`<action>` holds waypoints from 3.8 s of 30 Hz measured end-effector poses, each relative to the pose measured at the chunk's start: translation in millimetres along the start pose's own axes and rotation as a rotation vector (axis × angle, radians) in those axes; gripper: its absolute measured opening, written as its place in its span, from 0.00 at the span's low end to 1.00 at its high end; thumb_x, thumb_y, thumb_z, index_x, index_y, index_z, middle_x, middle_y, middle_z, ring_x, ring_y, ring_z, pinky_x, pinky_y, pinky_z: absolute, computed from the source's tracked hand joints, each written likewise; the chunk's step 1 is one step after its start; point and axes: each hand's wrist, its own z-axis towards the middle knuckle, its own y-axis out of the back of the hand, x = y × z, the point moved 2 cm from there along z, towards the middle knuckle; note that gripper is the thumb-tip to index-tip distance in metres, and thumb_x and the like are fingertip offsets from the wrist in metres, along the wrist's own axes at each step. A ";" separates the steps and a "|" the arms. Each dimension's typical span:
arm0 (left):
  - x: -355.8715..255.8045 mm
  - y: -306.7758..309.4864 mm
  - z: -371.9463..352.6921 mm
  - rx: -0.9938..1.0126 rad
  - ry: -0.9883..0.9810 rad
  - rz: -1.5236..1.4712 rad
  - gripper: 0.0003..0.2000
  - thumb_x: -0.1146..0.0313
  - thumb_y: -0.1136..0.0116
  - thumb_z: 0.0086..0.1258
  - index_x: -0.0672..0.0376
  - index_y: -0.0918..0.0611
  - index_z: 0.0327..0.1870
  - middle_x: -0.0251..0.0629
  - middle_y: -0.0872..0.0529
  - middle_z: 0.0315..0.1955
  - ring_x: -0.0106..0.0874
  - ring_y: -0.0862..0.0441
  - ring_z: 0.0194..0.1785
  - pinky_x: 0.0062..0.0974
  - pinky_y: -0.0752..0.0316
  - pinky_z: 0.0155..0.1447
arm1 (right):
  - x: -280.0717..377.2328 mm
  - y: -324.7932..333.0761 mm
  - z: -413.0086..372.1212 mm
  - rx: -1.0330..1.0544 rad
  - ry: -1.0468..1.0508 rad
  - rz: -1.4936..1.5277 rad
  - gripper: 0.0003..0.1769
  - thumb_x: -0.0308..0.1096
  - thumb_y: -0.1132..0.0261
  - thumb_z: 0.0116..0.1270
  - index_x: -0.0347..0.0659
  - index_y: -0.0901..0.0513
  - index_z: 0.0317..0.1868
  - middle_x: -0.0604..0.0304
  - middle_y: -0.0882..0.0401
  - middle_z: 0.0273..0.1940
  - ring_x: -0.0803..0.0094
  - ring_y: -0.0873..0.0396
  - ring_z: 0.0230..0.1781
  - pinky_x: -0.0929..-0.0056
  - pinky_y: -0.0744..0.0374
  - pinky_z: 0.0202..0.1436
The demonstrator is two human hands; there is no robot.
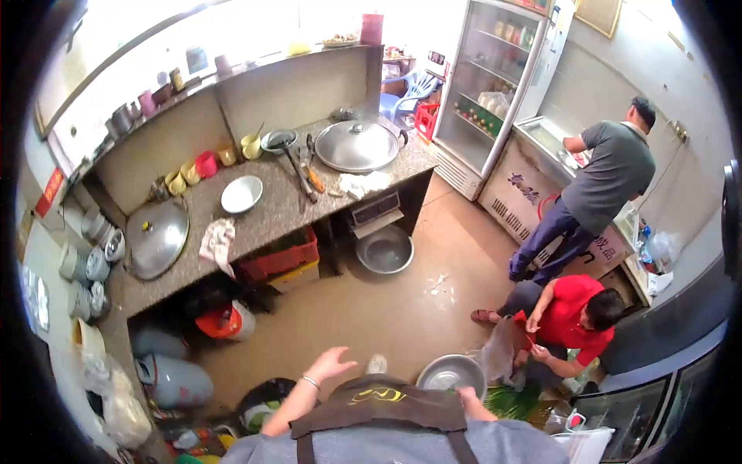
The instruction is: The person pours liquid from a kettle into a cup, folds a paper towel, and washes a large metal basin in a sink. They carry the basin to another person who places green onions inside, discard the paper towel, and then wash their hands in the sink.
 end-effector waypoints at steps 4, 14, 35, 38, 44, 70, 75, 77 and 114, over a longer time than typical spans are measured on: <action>-11.3 29.3 60.7 0.022 0.091 -0.220 0.33 0.49 0.41 0.56 0.63 0.30 0.58 0.51 0.26 0.54 0.42 0.30 0.59 0.32 0.36 0.62 | 231.8 -2.4 43.0 0.090 0.307 -0.578 0.19 0.45 0.46 0.57 0.38 0.18 0.35 0.48 0.19 0.37 0.54 0.22 0.41 0.61 0.24 0.47; 10.7 166.9 266.2 -0.039 0.276 -0.386 0.29 0.57 0.38 0.58 0.66 0.30 0.57 0.46 0.19 0.42 0.32 0.21 0.43 0.27 0.25 0.46 | 611.3 -19.8 159.3 0.145 0.759 -0.048 0.19 0.40 0.42 0.60 0.39 0.21 0.48 0.54 0.18 0.35 0.69 0.20 0.37 0.71 0.24 0.43; -281.2 228.3 813.6 0.097 -0.151 -0.794 0.19 0.66 0.42 0.63 0.64 0.27 0.54 0.36 0.23 0.45 0.23 0.26 0.49 0.22 0.29 0.53 | 488.3 307.1 399.2 -0.025 -0.004 0.290 0.10 0.34 0.39 0.59 0.37 0.20 0.37 0.61 0.21 0.24 0.74 0.25 0.22 0.75 0.27 0.24; -306.6 262.5 867.1 -0.042 -0.199 -0.817 0.23 0.61 0.40 0.61 0.66 0.28 0.53 0.42 0.23 0.49 0.29 0.25 0.51 0.26 0.29 0.55 | 509.0 371.5 475.9 -0.029 0.103 0.384 0.08 0.31 0.40 0.61 0.37 0.21 0.39 0.63 0.22 0.25 0.77 0.25 0.22 0.78 0.27 0.24; -298.6 369.1 941.2 -0.440 -0.181 -0.604 0.23 0.61 0.38 0.59 0.65 0.26 0.51 0.40 0.20 0.44 0.29 0.24 0.48 0.26 0.30 0.53 | 631.4 471.8 565.9 -0.160 0.079 0.396 0.10 0.30 0.41 0.63 0.36 0.23 0.43 0.63 0.21 0.31 0.78 0.24 0.26 0.81 0.26 0.28; -90.9 557.2 1206.9 -0.793 0.852 0.206 0.11 0.67 0.44 0.54 0.59 0.18 0.37 0.50 0.18 0.39 0.46 0.20 0.44 0.38 0.24 0.46 | 911.8 560.3 777.7 0.231 -0.059 -0.051 0.15 0.35 0.43 0.65 0.33 0.25 0.48 0.54 0.20 0.39 0.68 0.21 0.39 0.74 0.22 0.42; -71.2 584.7 1147.7 -1.424 0.532 -0.084 0.08 0.71 0.49 0.61 0.66 0.22 0.36 0.50 0.18 0.32 0.43 0.20 0.36 0.37 0.27 0.40 | 958.4 540.0 837.8 0.351 0.056 -0.183 0.14 0.32 0.42 0.64 0.33 0.24 0.47 0.57 0.20 0.35 0.71 0.20 0.32 0.77 0.23 0.34; -79.5 592.0 1114.3 -1.483 0.341 -0.492 0.08 0.72 0.49 0.62 0.66 0.22 0.38 0.43 0.18 0.31 0.33 0.22 0.34 0.31 0.27 0.39 | 977.9 537.9 850.1 0.390 0.085 -0.200 0.13 0.32 0.42 0.64 0.34 0.24 0.47 0.58 0.20 0.34 0.72 0.20 0.31 0.78 0.23 0.33; -469.4 620.0 1217.9 -1.098 -0.559 -1.335 0.15 0.64 0.45 0.63 0.63 0.24 0.46 0.39 0.20 0.39 0.33 0.24 0.39 0.31 0.29 0.44 | 1438.8 444.9 858.2 1.349 0.490 0.038 0.18 0.39 0.47 0.69 0.39 0.29 0.55 0.60 0.24 0.47 0.75 0.24 0.46 0.78 0.27 0.51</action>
